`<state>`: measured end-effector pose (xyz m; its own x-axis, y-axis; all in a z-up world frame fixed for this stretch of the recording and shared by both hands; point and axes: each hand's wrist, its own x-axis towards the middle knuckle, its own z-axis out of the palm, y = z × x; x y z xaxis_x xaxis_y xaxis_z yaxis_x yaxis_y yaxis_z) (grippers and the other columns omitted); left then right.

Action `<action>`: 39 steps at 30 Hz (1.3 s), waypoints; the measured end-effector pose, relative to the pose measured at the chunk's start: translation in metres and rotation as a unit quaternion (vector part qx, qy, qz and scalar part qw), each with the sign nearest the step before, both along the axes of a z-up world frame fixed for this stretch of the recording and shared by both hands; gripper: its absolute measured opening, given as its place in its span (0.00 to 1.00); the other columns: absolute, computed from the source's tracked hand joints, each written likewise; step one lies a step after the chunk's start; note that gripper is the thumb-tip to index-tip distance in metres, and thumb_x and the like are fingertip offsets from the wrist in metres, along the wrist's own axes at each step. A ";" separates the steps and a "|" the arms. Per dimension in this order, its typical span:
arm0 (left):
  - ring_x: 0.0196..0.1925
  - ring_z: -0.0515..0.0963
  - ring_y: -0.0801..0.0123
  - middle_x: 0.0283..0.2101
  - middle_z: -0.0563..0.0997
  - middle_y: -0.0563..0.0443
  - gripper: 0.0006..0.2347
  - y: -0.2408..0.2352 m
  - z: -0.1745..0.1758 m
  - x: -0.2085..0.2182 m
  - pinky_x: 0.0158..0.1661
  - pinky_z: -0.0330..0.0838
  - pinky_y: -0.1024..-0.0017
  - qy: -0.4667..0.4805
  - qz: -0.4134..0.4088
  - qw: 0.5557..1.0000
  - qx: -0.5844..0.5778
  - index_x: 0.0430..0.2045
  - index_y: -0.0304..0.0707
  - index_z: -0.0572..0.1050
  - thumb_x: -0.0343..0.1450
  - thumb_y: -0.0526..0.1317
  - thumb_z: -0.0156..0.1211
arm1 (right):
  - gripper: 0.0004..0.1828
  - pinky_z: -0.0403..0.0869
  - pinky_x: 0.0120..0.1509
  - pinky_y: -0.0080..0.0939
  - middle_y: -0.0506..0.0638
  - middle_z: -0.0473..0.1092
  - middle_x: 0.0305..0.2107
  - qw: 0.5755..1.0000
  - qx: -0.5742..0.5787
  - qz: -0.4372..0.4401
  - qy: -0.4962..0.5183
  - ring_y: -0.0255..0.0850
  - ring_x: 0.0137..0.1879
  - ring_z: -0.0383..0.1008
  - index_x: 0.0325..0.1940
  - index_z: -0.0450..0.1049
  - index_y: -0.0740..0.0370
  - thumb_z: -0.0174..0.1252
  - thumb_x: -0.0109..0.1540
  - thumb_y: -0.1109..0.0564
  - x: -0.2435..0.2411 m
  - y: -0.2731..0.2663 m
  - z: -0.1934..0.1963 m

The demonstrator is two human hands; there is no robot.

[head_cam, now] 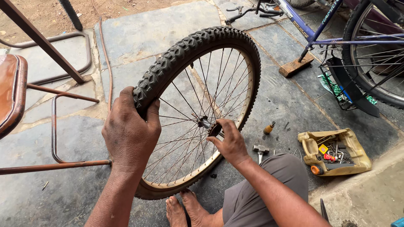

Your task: The person disassembles and reassembles the hub of a bicycle wheel. They use a screwdriver to remove a nut, a wrench to loosen the axle, and then reassemble the components including a chainring and nut.

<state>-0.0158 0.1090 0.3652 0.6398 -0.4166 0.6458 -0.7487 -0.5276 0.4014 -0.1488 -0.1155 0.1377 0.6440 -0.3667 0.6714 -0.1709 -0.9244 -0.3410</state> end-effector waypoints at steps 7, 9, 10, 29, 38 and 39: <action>0.39 0.84 0.50 0.38 0.80 0.39 0.22 -0.002 0.000 0.003 0.37 0.76 0.51 -0.019 -0.008 1.000 -0.016 0.54 0.29 0.72 0.72 0.46 0.66 | 0.42 0.81 0.55 0.43 0.63 0.66 0.55 0.992 -0.115 -0.026 0.045 0.52 0.57 0.75 0.69 0.56 0.58 0.66 0.59 0.40 -0.003 -0.004 0.002; 0.39 0.84 0.50 0.38 0.80 0.39 0.21 0.001 -0.004 0.002 0.37 0.76 0.51 -0.001 -0.017 1.000 -0.017 0.54 0.28 0.72 0.73 0.46 0.65 | 0.43 0.81 0.56 0.45 0.61 0.67 0.56 0.997 -0.065 -0.012 0.034 0.51 0.58 0.75 0.70 0.55 0.59 0.66 0.60 0.38 -0.006 0.005 0.006; 0.38 0.84 0.50 0.38 0.80 0.39 0.22 -0.001 -0.004 0.003 0.36 0.76 0.51 -0.008 -0.012 1.000 -0.013 0.54 0.28 0.72 0.73 0.46 0.65 | 0.44 0.81 0.58 0.46 0.61 0.67 0.55 0.999 -0.055 0.001 -0.004 0.51 0.59 0.74 0.71 0.55 0.60 0.66 0.61 0.38 -0.004 0.005 0.013; 0.37 0.83 0.50 0.37 0.79 0.40 0.21 0.000 -0.002 0.005 0.34 0.74 0.51 -0.003 -0.007 1.000 -0.021 0.52 0.30 0.72 0.71 0.47 0.66 | 0.40 0.83 0.45 0.40 0.55 0.70 0.44 0.990 0.124 -0.046 0.056 0.46 0.48 0.78 0.66 0.55 0.56 0.66 0.59 0.40 0.003 0.013 0.008; 0.35 0.83 0.53 0.36 0.79 0.41 0.21 -0.002 -0.001 0.006 0.33 0.75 0.54 -0.019 -0.007 0.999 -0.037 0.51 0.30 0.73 0.70 0.47 0.67 | 0.43 0.81 0.48 0.43 0.58 0.69 0.43 0.996 0.041 -0.050 0.058 0.47 0.49 0.77 0.68 0.53 0.59 0.66 0.59 0.38 0.003 0.009 0.007; 0.35 0.83 0.53 0.36 0.79 0.41 0.21 -0.002 -0.002 0.006 0.33 0.75 0.54 -0.021 -0.010 0.999 -0.042 0.51 0.29 0.73 0.70 0.47 0.67 | 0.44 0.81 0.48 0.43 0.57 0.69 0.44 0.996 0.027 -0.053 0.058 0.47 0.49 0.76 0.69 0.52 0.59 0.65 0.60 0.38 0.004 0.008 0.006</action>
